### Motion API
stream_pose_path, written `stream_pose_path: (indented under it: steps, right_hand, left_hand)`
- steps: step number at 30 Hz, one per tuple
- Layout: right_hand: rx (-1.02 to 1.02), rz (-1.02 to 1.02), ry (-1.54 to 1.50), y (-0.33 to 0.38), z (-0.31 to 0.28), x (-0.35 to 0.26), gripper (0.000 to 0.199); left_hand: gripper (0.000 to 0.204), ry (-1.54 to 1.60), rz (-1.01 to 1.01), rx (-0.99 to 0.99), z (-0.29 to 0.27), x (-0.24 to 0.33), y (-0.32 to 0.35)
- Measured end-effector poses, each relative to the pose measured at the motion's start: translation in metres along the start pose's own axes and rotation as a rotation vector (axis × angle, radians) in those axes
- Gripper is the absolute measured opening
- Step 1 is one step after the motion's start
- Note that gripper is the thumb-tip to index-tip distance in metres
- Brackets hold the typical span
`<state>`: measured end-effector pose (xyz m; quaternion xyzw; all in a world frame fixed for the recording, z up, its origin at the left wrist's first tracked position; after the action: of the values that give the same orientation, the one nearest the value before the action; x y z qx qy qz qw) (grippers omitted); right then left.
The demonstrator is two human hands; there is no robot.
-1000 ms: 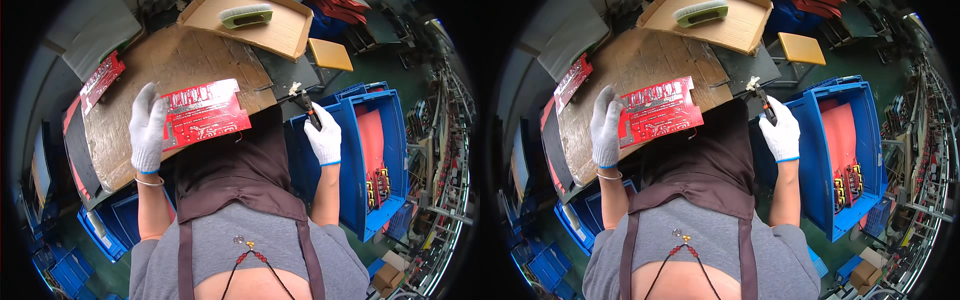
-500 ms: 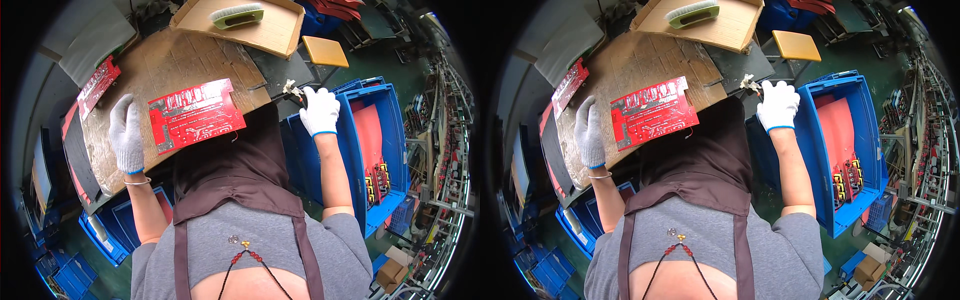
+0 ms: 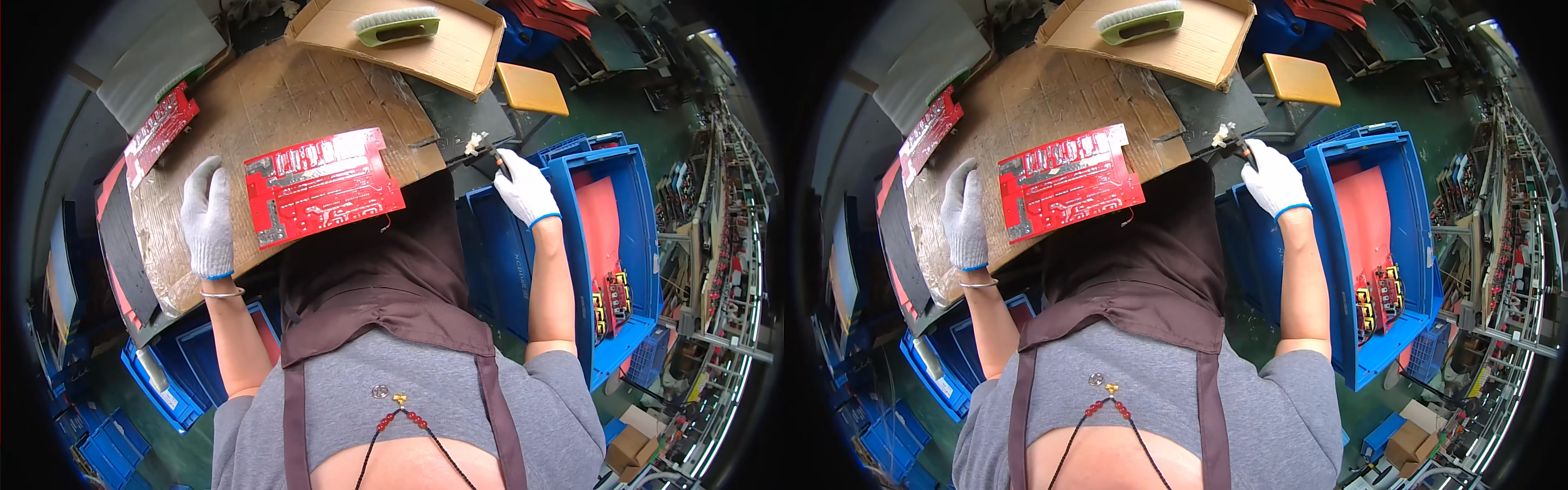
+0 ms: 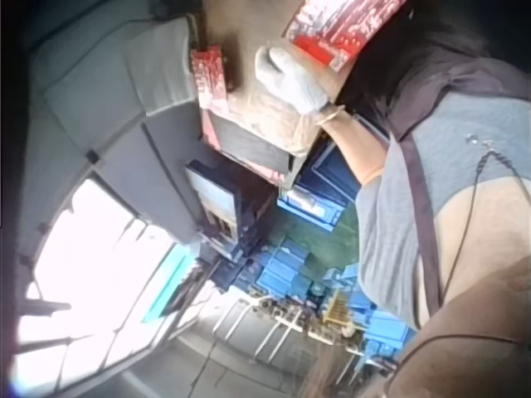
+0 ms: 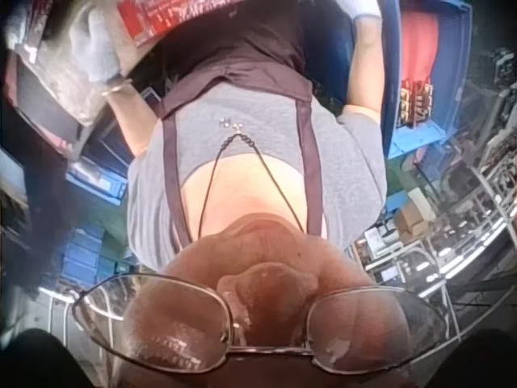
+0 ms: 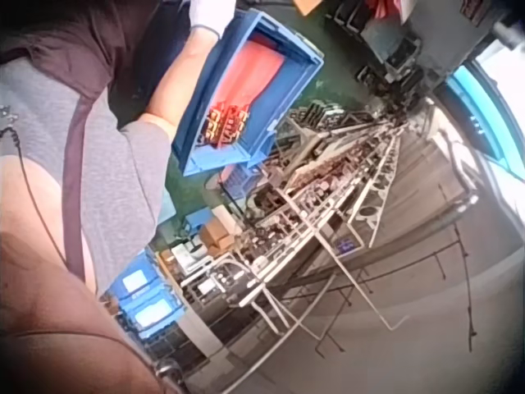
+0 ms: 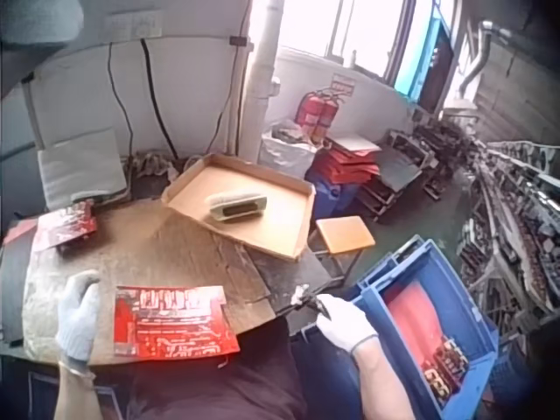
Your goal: Processing PCB panels by removing excess pieces with pliers at an electronics assembly workstation.
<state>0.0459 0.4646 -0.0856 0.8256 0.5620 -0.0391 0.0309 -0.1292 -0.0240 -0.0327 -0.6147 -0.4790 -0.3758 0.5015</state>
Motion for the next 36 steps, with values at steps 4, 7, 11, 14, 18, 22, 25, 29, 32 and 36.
stream_pose_path:
  steps: [4, 7, 11, 14, 18, 22, 25, 29, 32, 36]
  right_hand:
    - [-0.088, 0.103, -0.230, 0.000, 0.005, 0.015, 0.041]
    - [-0.338, 0.261, -0.763, 0.014, -0.002, -0.011, 0.037]
    - [-0.494, 0.217, -1.161, 0.023, 0.007, -0.024, 0.034]
    - [-0.560, 0.193, -1.328, 0.031, 0.009, -0.032, 0.038]
    - [-0.657, -0.054, -1.558, 0.048, -0.002, -0.062, 0.042]
    - [-0.689, -0.202, -1.453, 0.059, -0.011, -0.093, 0.043]
    - [-0.761, -0.415, -1.351, 0.068, -0.024, -0.112, 0.049]
    - [-0.659, -0.393, -0.888, 0.068, -0.032, -0.113, 0.050]
    - [-0.526, -0.414, -0.646, 0.066, -0.044, -0.116, 0.049]
    - [-0.342, -0.526, -0.466, 0.064, -0.059, -0.124, 0.049]
  left_hand:
    - [0.034, -0.012, 0.002, -0.013, 0.002, 0.000, -0.001]
    - [0.033, 0.034, -0.008, 0.012, -0.002, -0.003, 0.000]
    - [0.032, 0.088, -0.009, 0.011, 0.004, 0.003, 0.001]
    - [0.028, 0.278, -0.038, 0.026, 0.019, 0.025, 0.009]
    - [0.022, 0.217, 0.165, -0.333, 0.089, 0.088, 0.031]
    - [0.023, 0.279, 0.207, -0.612, 0.150, 0.108, 0.058]
    - [0.024, 0.185, 0.358, -0.700, 0.173, 0.118, 0.066]
    - [0.026, 0.333, 0.115, -0.925, 0.196, 0.113, 0.076]
    - [0.025, 0.416, 0.031, -0.994, 0.198, 0.105, 0.081]
    - [0.025, 0.432, -0.022, -0.992, 0.197, 0.095, 0.082]
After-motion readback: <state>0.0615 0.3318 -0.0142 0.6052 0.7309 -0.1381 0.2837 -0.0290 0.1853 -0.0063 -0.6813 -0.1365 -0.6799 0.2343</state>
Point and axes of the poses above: each hand's wrist, its own y-axis away from the middle knuckle, its own z-axis out of the palm, x = y × z, the point moved 9 cm from there along -y, towards the middle knuckle, and after that the axes turned 15 degrees about y, right-handed, at the moved point
